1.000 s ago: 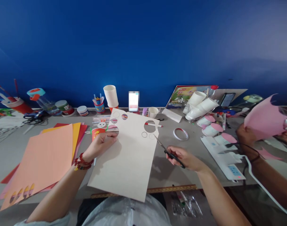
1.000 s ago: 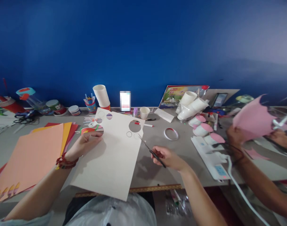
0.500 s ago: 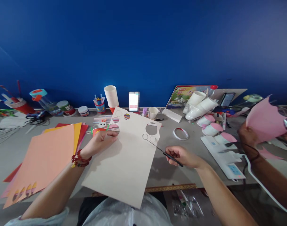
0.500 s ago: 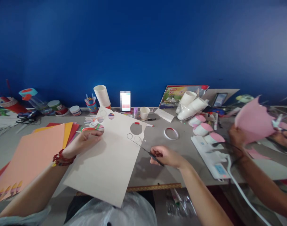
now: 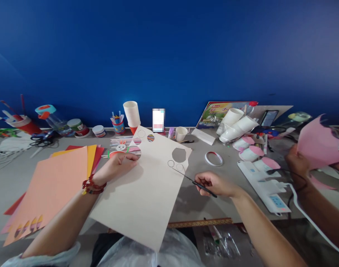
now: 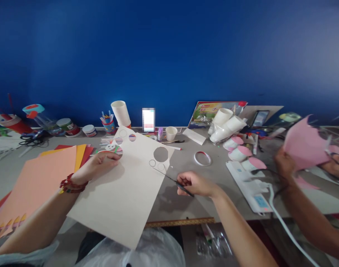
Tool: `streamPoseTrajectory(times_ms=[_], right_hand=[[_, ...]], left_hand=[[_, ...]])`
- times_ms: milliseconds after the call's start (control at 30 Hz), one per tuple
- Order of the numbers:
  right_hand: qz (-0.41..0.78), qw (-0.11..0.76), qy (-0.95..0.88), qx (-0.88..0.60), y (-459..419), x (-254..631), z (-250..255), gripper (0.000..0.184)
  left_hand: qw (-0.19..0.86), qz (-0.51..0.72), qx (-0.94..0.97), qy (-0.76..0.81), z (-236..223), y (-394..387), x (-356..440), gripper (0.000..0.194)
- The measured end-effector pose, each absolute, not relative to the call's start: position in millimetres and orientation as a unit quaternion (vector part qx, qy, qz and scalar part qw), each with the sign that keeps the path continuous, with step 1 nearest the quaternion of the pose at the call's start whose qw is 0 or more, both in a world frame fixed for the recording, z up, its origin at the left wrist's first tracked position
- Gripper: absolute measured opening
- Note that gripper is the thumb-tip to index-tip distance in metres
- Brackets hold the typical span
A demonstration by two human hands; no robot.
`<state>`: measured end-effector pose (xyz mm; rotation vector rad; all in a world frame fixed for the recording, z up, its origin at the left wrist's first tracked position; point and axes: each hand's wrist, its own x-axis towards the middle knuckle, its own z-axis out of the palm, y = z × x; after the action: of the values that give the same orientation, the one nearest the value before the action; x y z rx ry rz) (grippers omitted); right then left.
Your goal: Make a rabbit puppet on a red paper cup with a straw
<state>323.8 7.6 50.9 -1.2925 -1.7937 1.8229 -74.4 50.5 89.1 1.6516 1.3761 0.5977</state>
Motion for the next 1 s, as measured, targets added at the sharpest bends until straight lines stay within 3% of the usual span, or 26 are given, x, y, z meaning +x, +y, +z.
streamPoseTrajectory(times_ms=[600,1000], right_hand=[[0.577,0.104,-0.645,-0.490,11.6,318.7,62.1,0.043],[0.555,0.140,-0.652,-0.498,13.7,311.2,58.9,0.045]], left_hand=[[0.396,0.237,0.711,0.531,87.9,58.2,-66.6,0.035],[0.416,0.235,0.707,0.521,87.6,56.7,-63.1,0.034]])
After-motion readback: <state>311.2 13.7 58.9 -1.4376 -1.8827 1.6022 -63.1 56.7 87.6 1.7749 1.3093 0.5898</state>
